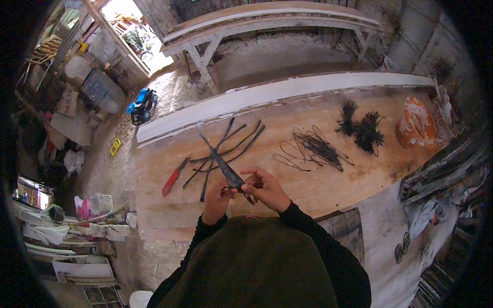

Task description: The person stands at a workbench and repeatedly picks up thin black strips, separates them, and places them into small bundles. A red-handled tool and other materials remain on the table while the person continues to organize the strips by hand.

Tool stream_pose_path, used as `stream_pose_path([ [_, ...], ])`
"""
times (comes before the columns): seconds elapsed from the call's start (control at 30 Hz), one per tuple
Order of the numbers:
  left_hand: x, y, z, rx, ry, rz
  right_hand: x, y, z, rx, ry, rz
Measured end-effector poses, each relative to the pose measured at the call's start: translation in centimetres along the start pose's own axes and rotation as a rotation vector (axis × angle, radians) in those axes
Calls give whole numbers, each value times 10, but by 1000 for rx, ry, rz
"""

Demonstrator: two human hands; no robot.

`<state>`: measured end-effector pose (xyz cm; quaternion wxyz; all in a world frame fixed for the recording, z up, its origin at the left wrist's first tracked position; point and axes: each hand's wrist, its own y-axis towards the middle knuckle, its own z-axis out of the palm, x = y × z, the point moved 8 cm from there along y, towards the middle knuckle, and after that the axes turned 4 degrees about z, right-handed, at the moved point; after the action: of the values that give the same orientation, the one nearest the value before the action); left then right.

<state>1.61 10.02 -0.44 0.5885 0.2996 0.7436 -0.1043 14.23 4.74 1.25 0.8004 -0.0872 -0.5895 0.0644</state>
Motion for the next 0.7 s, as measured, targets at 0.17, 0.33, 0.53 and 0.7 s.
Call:
stream_pose_path([
  [0.17,-37,4,3,77,82,43,-16,2,-9,8,32,47],
  [0.33,-5,-6,-6,46,14,-66,-18,-1,-3,23,171,111],
  [0.53,-18,-1,7,-20,-418,-109,-24,-1,-6,24,170,133],
  [0.7,-8,-4,12,3,-44,-172,-30,-3,-4,51,126,125],
])
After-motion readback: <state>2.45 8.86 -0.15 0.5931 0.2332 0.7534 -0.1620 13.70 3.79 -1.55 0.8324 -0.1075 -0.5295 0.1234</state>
